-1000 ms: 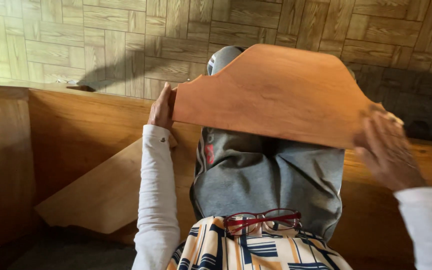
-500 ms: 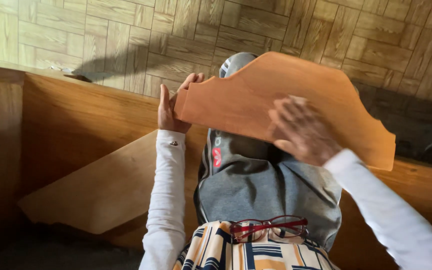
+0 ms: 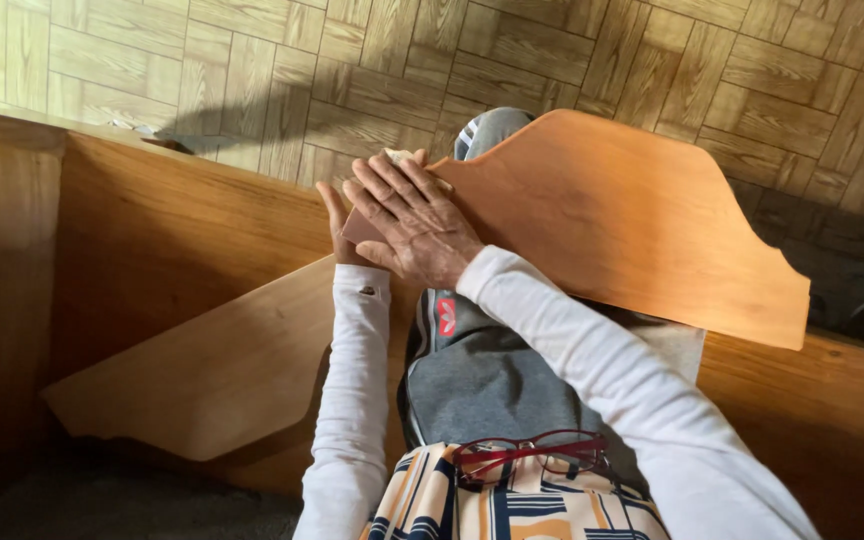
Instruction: The person sands a curved wooden piece using a sanding block held in their right hand. They hold the wood steady with their left hand while moving the block back and forth across the surface to smooth it.
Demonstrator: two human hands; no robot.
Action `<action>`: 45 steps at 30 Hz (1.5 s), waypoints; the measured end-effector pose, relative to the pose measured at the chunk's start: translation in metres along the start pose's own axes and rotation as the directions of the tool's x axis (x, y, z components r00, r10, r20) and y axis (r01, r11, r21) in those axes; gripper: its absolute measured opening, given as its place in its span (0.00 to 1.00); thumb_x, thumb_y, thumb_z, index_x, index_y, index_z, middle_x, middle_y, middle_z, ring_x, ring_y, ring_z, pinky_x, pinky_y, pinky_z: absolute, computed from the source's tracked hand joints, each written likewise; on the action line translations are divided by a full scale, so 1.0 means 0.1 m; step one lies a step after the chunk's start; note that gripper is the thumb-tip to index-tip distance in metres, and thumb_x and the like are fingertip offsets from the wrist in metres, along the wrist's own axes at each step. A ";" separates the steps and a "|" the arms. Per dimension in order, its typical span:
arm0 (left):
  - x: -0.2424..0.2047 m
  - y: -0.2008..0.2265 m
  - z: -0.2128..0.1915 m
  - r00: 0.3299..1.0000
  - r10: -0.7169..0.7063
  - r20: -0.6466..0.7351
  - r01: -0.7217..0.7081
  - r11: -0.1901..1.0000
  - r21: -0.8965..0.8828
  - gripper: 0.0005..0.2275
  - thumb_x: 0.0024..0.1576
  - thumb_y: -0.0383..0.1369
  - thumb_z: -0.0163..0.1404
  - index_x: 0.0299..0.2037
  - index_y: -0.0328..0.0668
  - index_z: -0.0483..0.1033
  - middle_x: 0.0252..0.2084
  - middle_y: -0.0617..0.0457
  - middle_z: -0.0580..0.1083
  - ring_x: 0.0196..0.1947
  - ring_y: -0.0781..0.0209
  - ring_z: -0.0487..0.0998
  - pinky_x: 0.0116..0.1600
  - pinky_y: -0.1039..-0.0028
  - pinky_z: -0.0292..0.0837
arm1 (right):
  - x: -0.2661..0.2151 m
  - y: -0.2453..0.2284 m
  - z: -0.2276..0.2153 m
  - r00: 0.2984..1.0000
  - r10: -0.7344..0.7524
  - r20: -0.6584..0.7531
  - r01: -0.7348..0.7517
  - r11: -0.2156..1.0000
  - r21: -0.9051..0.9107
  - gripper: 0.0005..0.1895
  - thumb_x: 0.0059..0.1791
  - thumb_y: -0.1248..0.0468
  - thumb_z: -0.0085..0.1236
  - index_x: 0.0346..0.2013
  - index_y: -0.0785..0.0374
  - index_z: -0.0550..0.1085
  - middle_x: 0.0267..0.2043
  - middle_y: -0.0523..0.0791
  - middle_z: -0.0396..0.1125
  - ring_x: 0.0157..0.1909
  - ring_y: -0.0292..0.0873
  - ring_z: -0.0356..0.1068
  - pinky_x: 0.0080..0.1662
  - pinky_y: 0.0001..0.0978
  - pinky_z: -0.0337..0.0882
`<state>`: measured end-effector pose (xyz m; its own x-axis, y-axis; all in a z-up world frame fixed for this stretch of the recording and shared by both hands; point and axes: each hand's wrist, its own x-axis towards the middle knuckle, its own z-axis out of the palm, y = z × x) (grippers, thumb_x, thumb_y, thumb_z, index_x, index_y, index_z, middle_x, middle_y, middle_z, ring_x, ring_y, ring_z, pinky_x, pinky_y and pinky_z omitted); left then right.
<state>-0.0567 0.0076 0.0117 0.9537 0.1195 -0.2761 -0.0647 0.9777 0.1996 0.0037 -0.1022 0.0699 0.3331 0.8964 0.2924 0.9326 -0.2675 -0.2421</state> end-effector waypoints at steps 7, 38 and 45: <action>0.01 -0.04 -0.06 0.995 -0.004 -0.102 -0.008 0.993 -0.119 0.53 0.52 0.72 0.29 0.74 0.26 0.49 0.77 0.32 0.50 0.76 0.29 0.51 0.77 0.41 0.46 | -0.80 0.20 -0.66 0.996 -0.048 0.078 0.051 0.998 -0.035 0.39 0.57 0.35 0.35 0.70 0.61 0.65 0.77 0.53 0.52 0.79 0.53 0.47 0.78 0.48 0.41; 0.04 -0.02 -0.25 0.971 0.110 -0.211 -0.069 0.978 0.196 0.45 0.56 0.68 0.31 0.73 0.37 0.58 0.76 0.39 0.56 0.72 0.40 0.63 0.74 0.48 0.59 | -0.11 0.23 -0.03 0.956 0.050 -0.290 -0.056 0.998 -0.012 0.33 0.56 0.39 0.52 0.62 0.64 0.71 0.66 0.56 0.62 0.71 0.59 0.57 0.72 0.57 0.52; -0.10 0.01 0.21 0.897 0.126 -0.424 0.106 0.870 0.482 0.42 0.52 0.72 0.32 0.69 0.54 0.67 0.73 0.44 0.62 0.68 0.42 0.70 0.72 0.49 0.62 | -0.01 0.23 0.23 0.941 0.203 -0.272 -0.197 0.979 0.052 0.38 0.52 0.38 0.55 0.66 0.61 0.69 0.70 0.54 0.62 0.74 0.56 0.56 0.75 0.54 0.47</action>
<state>-0.0600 0.0034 0.0348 0.7226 0.3034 -0.6211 0.1862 0.7799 0.5976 0.0216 -0.1007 0.0429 0.5407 0.6926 0.4775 0.8404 -0.4198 -0.3428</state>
